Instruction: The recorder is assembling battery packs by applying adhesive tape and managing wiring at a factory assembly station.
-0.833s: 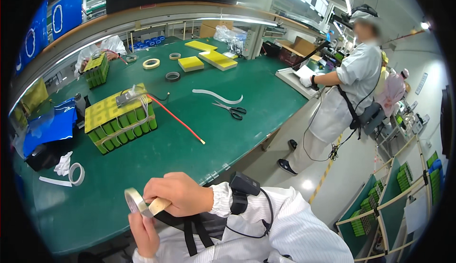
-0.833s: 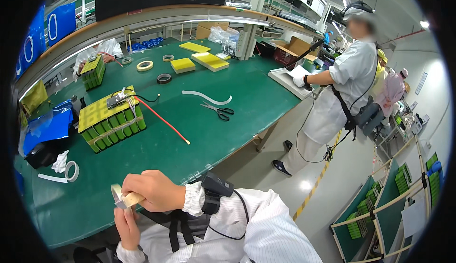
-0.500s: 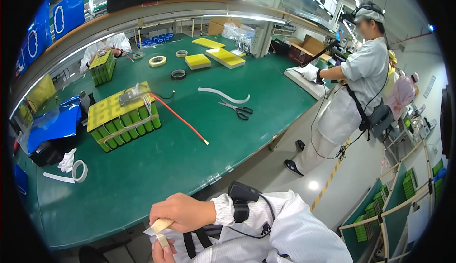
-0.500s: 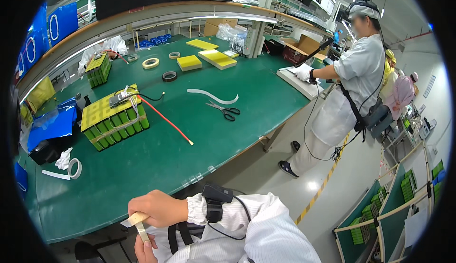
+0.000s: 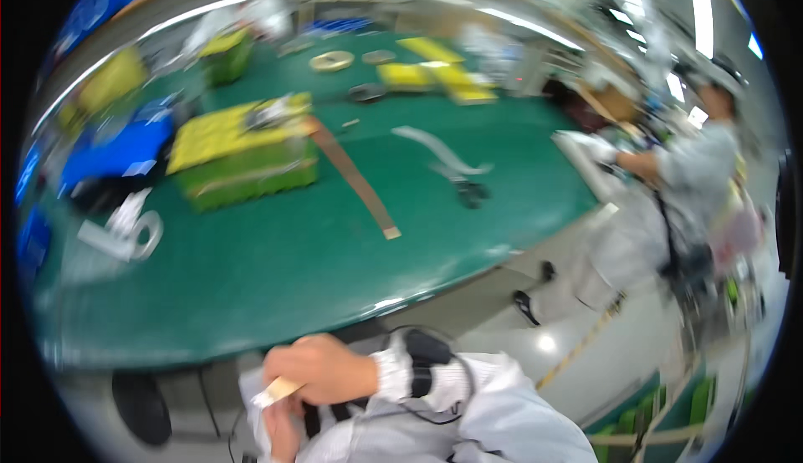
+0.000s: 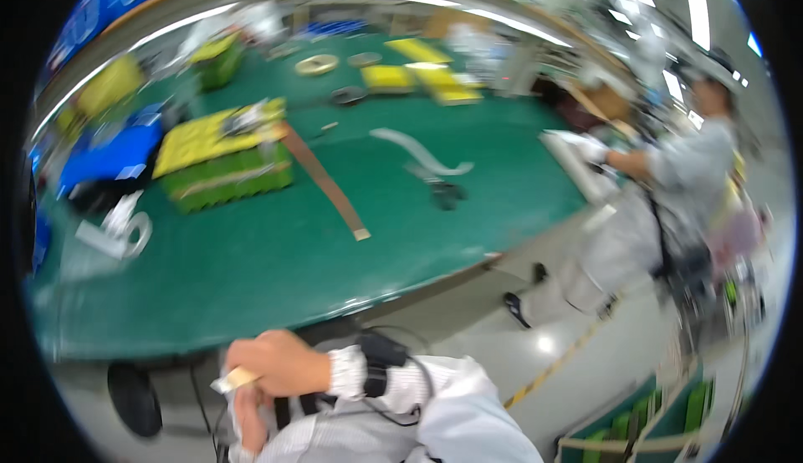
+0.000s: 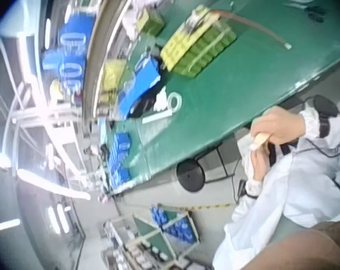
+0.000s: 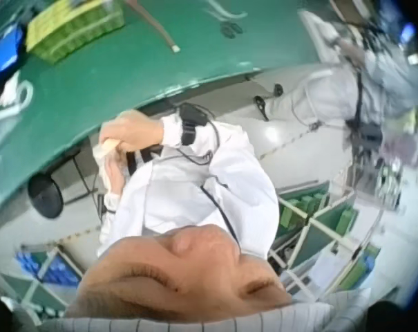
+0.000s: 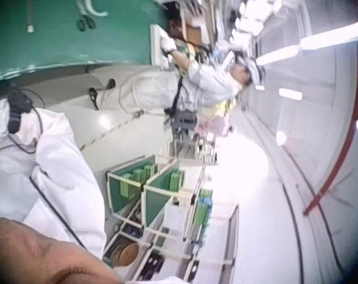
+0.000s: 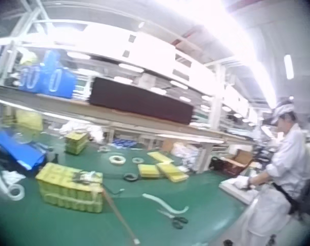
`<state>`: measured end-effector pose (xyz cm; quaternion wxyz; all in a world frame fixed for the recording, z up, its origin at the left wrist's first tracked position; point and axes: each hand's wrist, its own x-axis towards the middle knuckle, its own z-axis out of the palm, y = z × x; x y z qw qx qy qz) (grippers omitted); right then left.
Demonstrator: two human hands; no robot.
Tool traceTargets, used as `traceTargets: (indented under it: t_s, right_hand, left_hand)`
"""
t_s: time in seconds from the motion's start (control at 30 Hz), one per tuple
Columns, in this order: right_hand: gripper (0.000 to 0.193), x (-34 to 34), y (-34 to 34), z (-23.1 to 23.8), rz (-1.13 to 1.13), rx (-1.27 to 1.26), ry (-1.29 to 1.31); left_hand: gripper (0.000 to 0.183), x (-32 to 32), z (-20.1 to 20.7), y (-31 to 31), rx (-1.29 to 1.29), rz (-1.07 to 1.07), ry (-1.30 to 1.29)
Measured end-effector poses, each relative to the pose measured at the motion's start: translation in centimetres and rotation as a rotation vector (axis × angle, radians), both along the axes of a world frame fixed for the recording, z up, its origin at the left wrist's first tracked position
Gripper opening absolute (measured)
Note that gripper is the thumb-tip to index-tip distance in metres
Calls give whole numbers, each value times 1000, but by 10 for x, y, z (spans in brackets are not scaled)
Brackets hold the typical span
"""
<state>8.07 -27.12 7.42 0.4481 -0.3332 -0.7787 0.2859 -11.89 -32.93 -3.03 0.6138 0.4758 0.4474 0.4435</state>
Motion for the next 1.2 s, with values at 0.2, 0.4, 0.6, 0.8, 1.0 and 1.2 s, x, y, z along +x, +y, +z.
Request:
traceTargets:
  t_s: [0.2,0.4,0.6,0.8,1.0,1.2]
  right_hand:
    - [39,11,-10,4,-26,-14,2]
    - [13,5,40,-8,-126,-366,-54]
    - [9,-8,71,-11,-46,-505,-93]
    - [24,-10,84,-14,-108,-428,-337]
    - [35,-10,86,-9,-254,-473,-407]
    - [23,-1,91,-7,-127,-587,-426]
  left_hand:
    - [29,22,9,2,-55,-111,-22]
    - [54,12,52,-3,-249,-59,-64]
    - [60,7,45,2,-279,-165,-327]
    - [57,0,55,15,-457,-178,-424]
    - [57,0,42,18,-472,-157,-464]
    - [55,-2,45,18,-504,-167,-424]
